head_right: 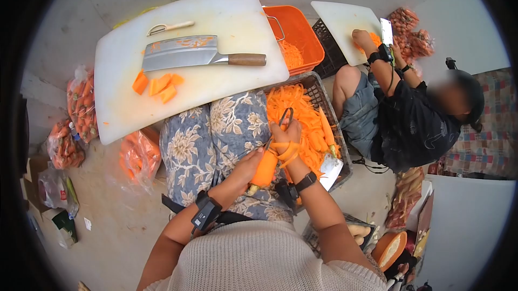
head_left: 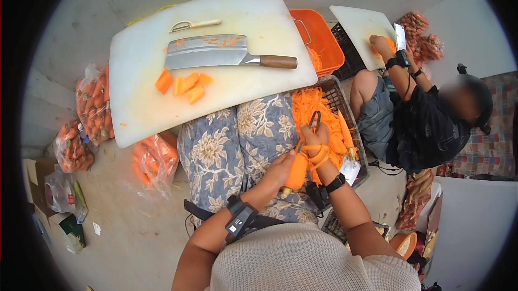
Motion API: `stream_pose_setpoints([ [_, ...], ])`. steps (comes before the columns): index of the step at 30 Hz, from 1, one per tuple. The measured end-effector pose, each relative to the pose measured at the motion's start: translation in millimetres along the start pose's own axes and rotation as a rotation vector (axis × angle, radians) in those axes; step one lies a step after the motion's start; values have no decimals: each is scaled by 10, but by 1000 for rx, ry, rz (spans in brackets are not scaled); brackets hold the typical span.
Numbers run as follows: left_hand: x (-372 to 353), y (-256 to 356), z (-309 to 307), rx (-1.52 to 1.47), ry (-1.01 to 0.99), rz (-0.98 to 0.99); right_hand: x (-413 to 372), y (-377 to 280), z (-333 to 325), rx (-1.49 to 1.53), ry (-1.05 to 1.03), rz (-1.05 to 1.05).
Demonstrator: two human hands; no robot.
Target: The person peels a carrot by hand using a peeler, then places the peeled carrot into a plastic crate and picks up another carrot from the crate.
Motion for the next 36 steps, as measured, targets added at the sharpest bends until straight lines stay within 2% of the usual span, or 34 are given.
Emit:
stream_pose_setpoints([
  [1,1,3,6,-3,-2,-1,26,-62,-23,-3,1,1],
  [3,-7,-11,15,14,-19,-18,66,-23,-23,364,-26,242],
  [6,30,-54,-22,25,26,0,201,222,23,442,-139,322],
  [13,30,-54,-17,14,0,0,358,467,19,498,-161,401],
  [15,30,-84,-32,17,-21,-19,367,470,3,383,-193,469],
  [16,30,-92,-40,18,-18,-17,288,382,-1,340,-120,590],
  [19,41,-101,-52,38,3,-14,301,602,65,382,-191,664],
  [22,49,-106,-46,56,-5,-5,308,700,126,476,-291,631],
  [25,64,-114,-53,65,-13,12,278,706,136,629,-288,648],
  [29,65,-114,-47,64,-50,15,274,789,128,597,-282,670],
  [31,38,-100,-9,76,-72,23,196,714,49,626,-270,587],
  [34,-69,20,28,70,-62,65,367,1968,-1,473,-382,512],
  [35,-119,40,26,37,-107,15,249,1805,-41,473,-390,501],
  [36,-160,37,22,-3,-150,-35,38,1564,-130,597,-359,598],
])
Point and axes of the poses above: each hand's wrist, its own x-axis towards the middle knuckle, its own z-axis out of the palm, y = z × x, the point moved 6 cm from there along x, towards the middle knuckle, and after that the axes turned 11 degrees about -y, right-handed, at the moved point
